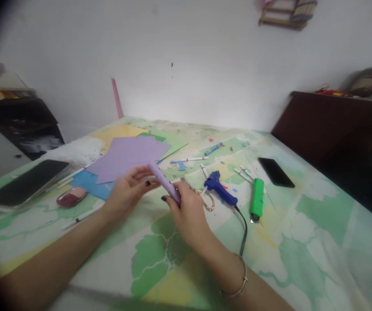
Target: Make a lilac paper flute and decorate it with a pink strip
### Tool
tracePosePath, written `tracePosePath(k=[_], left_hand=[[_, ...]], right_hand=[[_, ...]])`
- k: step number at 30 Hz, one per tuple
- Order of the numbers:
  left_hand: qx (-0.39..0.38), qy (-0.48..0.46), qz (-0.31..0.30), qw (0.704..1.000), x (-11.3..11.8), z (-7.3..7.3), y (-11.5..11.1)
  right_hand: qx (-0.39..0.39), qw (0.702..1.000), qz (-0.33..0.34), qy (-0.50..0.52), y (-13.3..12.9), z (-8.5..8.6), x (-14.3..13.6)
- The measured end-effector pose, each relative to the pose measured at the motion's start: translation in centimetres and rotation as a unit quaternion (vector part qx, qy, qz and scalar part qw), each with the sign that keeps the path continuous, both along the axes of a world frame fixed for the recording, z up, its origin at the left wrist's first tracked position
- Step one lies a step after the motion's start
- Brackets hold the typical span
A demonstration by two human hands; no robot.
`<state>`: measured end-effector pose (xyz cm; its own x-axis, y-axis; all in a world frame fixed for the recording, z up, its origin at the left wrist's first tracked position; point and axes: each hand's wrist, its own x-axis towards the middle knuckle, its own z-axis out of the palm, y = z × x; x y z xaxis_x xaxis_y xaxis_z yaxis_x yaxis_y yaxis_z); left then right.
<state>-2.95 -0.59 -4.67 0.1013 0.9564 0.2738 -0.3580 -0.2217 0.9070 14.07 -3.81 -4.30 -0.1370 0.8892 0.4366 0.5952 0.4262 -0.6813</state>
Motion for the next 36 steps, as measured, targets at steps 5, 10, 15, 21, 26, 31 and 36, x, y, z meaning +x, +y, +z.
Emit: tracePosePath(k=[5, 10, 15, 21, 26, 31, 36], left_hand=[[-0.040, -0.005, -0.116, 0.992, 1.3, -0.4, -0.5], [-0.082, -0.023, -0.159, 0.984, 1.3, -0.3, -0.9], [-0.146, -0.072, -0.166, 0.973, 1.1, -0.3, -0.7], [-0.195, -0.147, -0.102, 0.964, 0.6, -0.2, 0.3], [-0.205, -0.153, -0.120, 0.959, 0.5, -0.4, 0.4], [-0.206, -0.119, -0.137, 0.962, 0.7, -0.5, 0.3], [-0.183, -0.110, -0.128, 0.968, 1.0, -0.5, 0.3]], right_hand=[[0.028, 0.998, 0.042, -0.046, -0.6, -0.4, -1.2], [-0.065, 0.995, 0.073, -0.014, -0.7, -0.5, -1.9], [-0.125, 0.984, 0.117, 0.041, -0.6, -0.8, -1.9], [-0.268, 0.915, 0.213, 0.214, -0.2, -1.2, -1.6], [-0.333, 0.859, 0.252, 0.295, 0.2, -1.4, -1.9], [-0.336, 0.852, 0.263, 0.304, 0.4, -2.0, -2.0], [-0.333, 0.862, 0.249, 0.289, 0.5, -2.0, -1.9]])
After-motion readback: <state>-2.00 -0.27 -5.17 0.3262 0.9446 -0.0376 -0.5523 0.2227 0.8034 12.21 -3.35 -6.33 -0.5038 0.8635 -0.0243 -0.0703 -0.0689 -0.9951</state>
